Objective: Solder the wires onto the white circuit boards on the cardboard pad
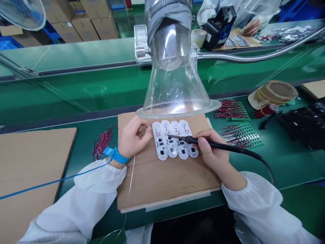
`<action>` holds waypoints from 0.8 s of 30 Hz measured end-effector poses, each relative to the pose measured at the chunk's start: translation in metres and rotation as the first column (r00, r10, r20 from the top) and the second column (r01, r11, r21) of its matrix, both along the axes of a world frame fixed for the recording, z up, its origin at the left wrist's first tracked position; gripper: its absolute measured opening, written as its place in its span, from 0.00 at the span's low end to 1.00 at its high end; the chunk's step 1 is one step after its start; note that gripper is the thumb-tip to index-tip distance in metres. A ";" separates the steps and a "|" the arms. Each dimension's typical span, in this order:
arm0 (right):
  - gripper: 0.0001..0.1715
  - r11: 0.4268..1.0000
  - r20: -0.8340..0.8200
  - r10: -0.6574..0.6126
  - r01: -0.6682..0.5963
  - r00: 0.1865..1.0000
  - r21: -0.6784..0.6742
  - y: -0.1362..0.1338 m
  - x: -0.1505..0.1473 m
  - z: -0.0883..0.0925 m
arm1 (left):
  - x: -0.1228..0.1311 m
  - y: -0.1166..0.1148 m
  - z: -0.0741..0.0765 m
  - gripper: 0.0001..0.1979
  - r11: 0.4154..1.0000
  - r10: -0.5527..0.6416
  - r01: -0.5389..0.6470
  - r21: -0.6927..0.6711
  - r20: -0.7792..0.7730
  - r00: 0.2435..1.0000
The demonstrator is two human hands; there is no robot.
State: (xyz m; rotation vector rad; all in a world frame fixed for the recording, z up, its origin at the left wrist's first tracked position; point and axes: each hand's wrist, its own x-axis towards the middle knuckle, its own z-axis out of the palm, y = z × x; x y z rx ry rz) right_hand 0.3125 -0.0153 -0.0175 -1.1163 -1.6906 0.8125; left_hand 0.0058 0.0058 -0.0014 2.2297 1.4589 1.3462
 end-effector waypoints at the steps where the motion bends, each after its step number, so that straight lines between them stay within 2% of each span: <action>1: 0.13 1.000 0.005 0.002 -0.002 1.000 -0.004 0.000 0.000 -0.001 | 0.000 0.000 0.000 0.05 1.000 -0.002 0.002 -0.005 0.004 1.000; 5: 0.11 1.000 0.044 0.014 -0.014 0.999 0.002 0.000 0.001 -0.002 | 0.000 0.000 0.000 0.06 1.000 -0.010 0.010 -0.003 0.005 1.000; 12: 0.13 0.999 0.094 0.033 -0.034 0.995 0.009 0.000 -0.002 0.004 | 0.001 0.000 -0.003 0.04 0.999 -0.049 0.049 -0.008 -0.065 0.997; 18: 0.12 0.999 0.116 0.037 -0.040 0.993 0.022 0.000 -0.001 0.004 | -0.005 0.003 -0.001 0.05 0.997 -0.069 0.070 0.013 -0.058 0.996; 21: 0.11 0.999 0.087 0.031 -0.032 0.996 0.010 -0.001 0.002 0.001 | -0.013 0.005 0.000 0.05 0.995 -0.090 0.091 0.030 -0.060 0.994; 24: 0.11 0.999 -0.023 -0.038 0.039 0.999 0.018 -0.004 0.002 -0.001 | -0.017 0.006 0.000 0.05 0.994 -0.092 0.093 0.050 -0.028 0.995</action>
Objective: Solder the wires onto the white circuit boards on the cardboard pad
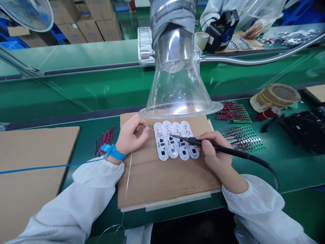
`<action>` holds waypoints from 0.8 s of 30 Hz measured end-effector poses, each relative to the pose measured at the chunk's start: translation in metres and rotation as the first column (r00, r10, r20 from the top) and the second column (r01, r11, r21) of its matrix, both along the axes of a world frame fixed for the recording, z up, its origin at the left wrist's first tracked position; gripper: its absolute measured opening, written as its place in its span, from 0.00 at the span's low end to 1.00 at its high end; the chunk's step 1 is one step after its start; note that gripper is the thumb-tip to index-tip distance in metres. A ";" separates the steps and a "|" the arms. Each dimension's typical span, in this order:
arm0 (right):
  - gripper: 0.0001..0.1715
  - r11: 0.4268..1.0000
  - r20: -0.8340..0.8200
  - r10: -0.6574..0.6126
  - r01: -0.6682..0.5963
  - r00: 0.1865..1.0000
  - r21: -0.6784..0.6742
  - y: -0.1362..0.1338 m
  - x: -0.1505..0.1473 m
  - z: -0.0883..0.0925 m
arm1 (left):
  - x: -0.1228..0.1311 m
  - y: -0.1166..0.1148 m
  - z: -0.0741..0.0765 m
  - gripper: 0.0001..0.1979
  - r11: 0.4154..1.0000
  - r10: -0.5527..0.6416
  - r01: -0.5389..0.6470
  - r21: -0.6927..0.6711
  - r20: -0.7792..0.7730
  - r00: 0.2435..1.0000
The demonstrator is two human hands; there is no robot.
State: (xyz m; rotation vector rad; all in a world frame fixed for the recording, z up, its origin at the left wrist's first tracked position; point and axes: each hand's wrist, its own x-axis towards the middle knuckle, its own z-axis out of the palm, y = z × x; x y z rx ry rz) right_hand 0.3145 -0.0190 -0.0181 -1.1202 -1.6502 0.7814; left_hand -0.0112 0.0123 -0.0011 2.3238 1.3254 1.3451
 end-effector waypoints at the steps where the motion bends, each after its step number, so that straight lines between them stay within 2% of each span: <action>1: 0.12 1.000 -0.040 -0.023 0.023 0.999 0.000 -0.001 -0.001 0.001 | 0.000 0.000 0.000 0.05 1.000 0.002 -0.002 0.002 0.016 1.000; 4: 0.14 0.998 -0.081 -0.058 0.058 0.995 -0.007 -0.006 -0.011 0.007 | 0.000 0.001 -0.001 0.06 1.000 0.015 -0.014 -0.019 0.045 0.999; 10: 0.18 0.999 0.072 -0.033 0.033 0.997 -0.001 -0.009 -0.032 0.024 | 0.002 0.001 0.000 0.07 1.000 0.010 -0.010 0.004 0.062 0.998; 17: 0.19 0.999 0.114 0.024 -0.020 0.993 -0.031 -0.007 -0.031 0.017 | 0.003 0.002 -0.002 0.07 0.999 -0.015 0.015 0.051 0.009 1.000; 24: 0.17 0.998 0.129 0.060 -0.056 0.990 -0.036 -0.007 -0.032 0.016 | 0.004 0.002 -0.002 0.07 0.999 -0.041 0.042 0.030 -0.031 0.999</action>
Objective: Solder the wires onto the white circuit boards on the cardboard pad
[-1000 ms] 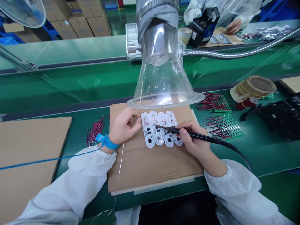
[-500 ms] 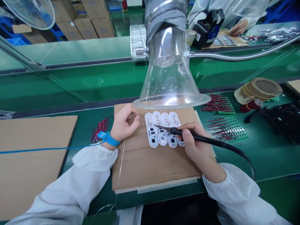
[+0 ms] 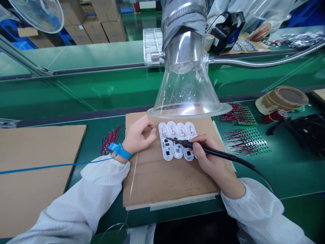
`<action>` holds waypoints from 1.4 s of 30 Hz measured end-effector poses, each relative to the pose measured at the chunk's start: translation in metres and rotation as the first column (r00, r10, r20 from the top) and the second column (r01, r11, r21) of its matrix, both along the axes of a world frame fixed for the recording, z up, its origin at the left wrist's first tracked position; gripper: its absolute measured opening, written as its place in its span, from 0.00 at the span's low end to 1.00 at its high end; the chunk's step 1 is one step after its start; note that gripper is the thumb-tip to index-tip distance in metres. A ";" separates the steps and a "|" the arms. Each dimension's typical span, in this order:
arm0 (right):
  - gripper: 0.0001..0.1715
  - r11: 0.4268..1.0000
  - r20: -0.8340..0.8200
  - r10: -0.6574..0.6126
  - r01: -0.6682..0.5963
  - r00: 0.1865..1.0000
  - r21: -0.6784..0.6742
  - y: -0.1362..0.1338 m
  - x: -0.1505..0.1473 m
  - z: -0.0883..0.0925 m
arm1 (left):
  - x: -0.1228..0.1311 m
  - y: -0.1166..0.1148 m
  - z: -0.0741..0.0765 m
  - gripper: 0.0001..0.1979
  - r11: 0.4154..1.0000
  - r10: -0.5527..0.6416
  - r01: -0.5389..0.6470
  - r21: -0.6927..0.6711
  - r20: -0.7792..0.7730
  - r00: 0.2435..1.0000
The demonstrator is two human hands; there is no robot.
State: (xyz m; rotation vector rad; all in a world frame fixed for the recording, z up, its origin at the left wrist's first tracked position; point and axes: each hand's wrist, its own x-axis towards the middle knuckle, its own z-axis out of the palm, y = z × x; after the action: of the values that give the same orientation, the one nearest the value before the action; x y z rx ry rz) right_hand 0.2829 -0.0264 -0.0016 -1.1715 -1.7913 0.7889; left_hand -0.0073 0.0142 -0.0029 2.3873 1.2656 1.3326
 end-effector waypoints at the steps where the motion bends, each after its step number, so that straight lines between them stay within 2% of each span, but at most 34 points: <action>1: 0.17 1.000 0.006 0.002 -0.002 1.000 -0.002 0.000 0.000 0.001 | 0.000 0.000 0.000 0.07 1.000 -0.004 0.004 -0.003 -0.004 1.000; 17: 0.17 1.000 -0.006 0.015 -0.015 1.000 0.021 0.001 0.000 0.002 | 0.000 0.000 0.000 0.07 1.000 0.007 -0.007 0.007 -0.022 1.000; 25: 0.16 0.999 -0.043 -0.038 0.038 0.998 0.001 0.000 0.005 -0.001 | 0.000 -0.001 0.001 0.08 0.999 0.030 -0.031 0.031 0.012 0.999; 33: 0.16 0.999 -0.026 0.046 -0.046 0.999 -0.008 0.001 0.002 -0.005 | 0.001 -0.001 0.002 0.08 1.000 0.027 -0.027 -0.014 0.018 0.999; 42: 0.15 0.997 0.009 0.076 -0.075 0.997 -0.034 0.003 0.001 -0.001 | 0.000 -0.001 0.001 0.07 0.998 0.004 -0.005 -0.070 -0.004 1.000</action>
State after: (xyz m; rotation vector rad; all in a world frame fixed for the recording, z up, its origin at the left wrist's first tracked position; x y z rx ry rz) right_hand 0.2837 -0.0239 -0.0030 -1.1373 -1.8467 0.8609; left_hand -0.0075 0.0130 -0.0015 2.3424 1.2976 1.2630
